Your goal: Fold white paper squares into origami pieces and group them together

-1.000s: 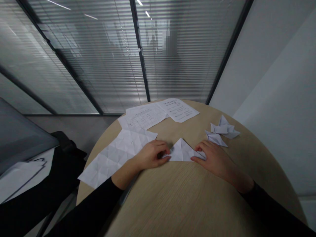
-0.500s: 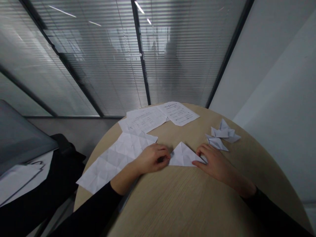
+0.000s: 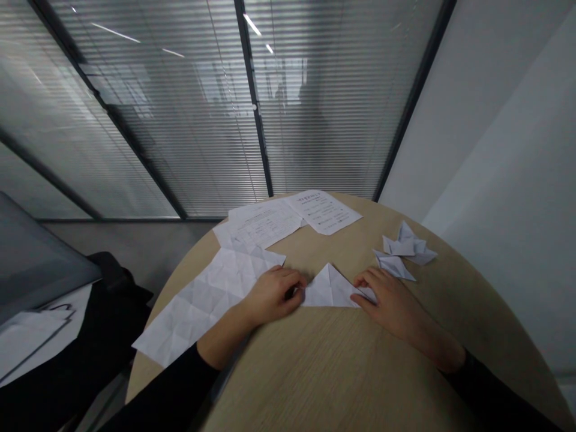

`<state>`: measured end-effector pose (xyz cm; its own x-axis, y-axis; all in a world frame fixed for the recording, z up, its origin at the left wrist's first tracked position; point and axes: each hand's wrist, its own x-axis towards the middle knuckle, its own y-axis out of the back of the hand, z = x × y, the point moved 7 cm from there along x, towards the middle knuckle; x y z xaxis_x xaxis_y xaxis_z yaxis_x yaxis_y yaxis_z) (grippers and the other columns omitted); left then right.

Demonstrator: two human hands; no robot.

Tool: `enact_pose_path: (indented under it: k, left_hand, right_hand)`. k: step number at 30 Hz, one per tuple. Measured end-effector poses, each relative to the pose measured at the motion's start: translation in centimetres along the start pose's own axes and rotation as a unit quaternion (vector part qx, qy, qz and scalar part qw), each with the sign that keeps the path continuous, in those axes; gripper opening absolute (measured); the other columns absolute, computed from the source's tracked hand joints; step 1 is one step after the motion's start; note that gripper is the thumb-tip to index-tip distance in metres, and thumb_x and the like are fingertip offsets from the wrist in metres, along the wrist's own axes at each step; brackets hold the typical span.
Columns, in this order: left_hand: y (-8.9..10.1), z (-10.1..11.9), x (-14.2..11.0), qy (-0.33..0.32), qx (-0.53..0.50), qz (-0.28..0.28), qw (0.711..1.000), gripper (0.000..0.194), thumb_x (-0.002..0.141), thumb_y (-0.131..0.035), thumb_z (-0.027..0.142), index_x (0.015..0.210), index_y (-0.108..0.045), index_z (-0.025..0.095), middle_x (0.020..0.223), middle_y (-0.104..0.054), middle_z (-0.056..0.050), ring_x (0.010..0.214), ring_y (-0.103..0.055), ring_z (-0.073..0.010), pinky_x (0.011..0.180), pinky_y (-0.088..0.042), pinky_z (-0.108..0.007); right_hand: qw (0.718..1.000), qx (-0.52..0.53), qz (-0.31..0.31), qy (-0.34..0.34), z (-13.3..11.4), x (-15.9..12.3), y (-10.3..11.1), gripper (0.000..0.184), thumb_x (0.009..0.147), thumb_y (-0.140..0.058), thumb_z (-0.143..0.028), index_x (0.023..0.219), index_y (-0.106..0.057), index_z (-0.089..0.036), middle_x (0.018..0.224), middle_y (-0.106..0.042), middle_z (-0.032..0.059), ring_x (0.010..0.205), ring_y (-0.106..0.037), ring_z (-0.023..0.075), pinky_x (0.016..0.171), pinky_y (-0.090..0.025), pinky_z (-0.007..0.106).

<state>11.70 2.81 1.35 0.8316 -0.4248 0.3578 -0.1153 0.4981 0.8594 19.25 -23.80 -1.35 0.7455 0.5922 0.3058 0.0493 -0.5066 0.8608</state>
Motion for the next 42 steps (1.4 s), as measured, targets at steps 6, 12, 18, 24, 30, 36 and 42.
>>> enact_pose_path:
  k: [6,12,18,24,30,36,42]
  left_hand:
    - [-0.1,0.0,0.0,-0.003,-0.006,0.0,1.0,0.012,0.11,-0.066,0.032,0.106,-0.073,0.023,0.091,-0.077,-0.004,0.086,-0.072,-0.0209,0.084,-0.055,-0.039]
    - [-0.2,0.1,0.1,-0.011,-0.016,-0.01,1.0,0.012,0.11,-0.063,0.027,0.105,-0.073,0.023,0.092,-0.078,-0.003,0.087,-0.073,-0.0206,0.084,-0.054,-0.039]
    - [-0.2,0.1,0.1,-0.013,-0.016,-0.008,1.0,0.012,0.111,-0.063,0.027,0.105,-0.072,0.023,0.093,-0.078,-0.003,0.088,-0.073,-0.0207,0.084,-0.053,-0.038]
    - [0.0,0.3,0.1,-0.014,0.018,-0.012,1.0,0.015,0.113,-0.062,0.029,0.104,-0.072,0.023,0.094,-0.079,-0.004,0.089,-0.074,-0.0222,0.084,-0.051,-0.04]
    - [0.0,0.2,0.2,-0.017,0.072,0.0,0.997,0.016,0.114,-0.058,0.027,0.106,-0.071,0.023,0.096,-0.079,-0.004,0.088,-0.073,-0.022,0.084,-0.05,-0.04]
    - [0.2,-0.1,0.4,-0.002,0.112,0.008,0.994,0.017,0.114,-0.057,0.025,0.107,-0.072,0.022,0.097,-0.08,-0.005,0.087,-0.074,-0.022,0.086,-0.05,-0.04]
    - [0.4,0.0,0.5,-0.006,0.118,0.003,0.993,0.018,0.114,-0.056,0.025,0.109,-0.072,0.022,0.099,-0.081,-0.005,0.088,-0.075,-0.0218,0.086,-0.051,-0.039]
  right_hand:
    - [0.996,-0.081,0.025,0.015,-1.1,-0.5,1.6,0.019,0.096,-0.087,-0.036,0.103,-0.071,-0.028,0.105,-0.081,0.0086,0.099,-0.077,0.0355,0.089,-0.057,0.051]
    - [0.997,-0.071,0.004,0.007,-0.6,-0.8,1.6,0.024,0.092,-0.09,-0.036,0.097,-0.068,-0.029,0.096,-0.081,0.005,0.09,-0.077,0.0323,0.079,-0.054,0.045]
    - [0.998,-0.053,-0.025,-0.031,0.2,-0.8,0.7,0.028,0.091,-0.093,-0.033,0.088,-0.066,-0.028,0.085,-0.076,0.0028,0.079,-0.074,0.0279,0.073,-0.048,0.041]
    - [0.999,-0.041,-0.02,-0.028,0.4,-0.8,0.8,0.024,0.092,-0.092,-0.032,0.091,-0.069,-0.028,0.095,-0.078,0.0042,0.088,-0.076,0.0289,0.077,-0.053,0.042]
    - [0.997,-0.064,0.027,-0.024,0.1,-0.3,1.1,0.017,0.098,-0.087,-0.032,0.106,-0.072,-0.027,0.113,-0.079,0.0086,0.106,-0.078,0.0348,0.091,-0.059,0.049]
    - [0.997,-0.076,0.021,-0.023,-0.1,-0.1,1.3,0.022,0.102,-0.085,-0.037,0.117,-0.075,-0.025,0.12,-0.079,0.01,0.113,-0.077,0.0362,0.099,-0.06,0.053]
    - [0.995,-0.091,0.013,-0.025,0.4,0.0,1.2,0.016,0.101,-0.085,-0.035,0.109,-0.075,-0.025,0.117,-0.079,0.0099,0.111,-0.077,0.0352,0.097,-0.06,0.05]
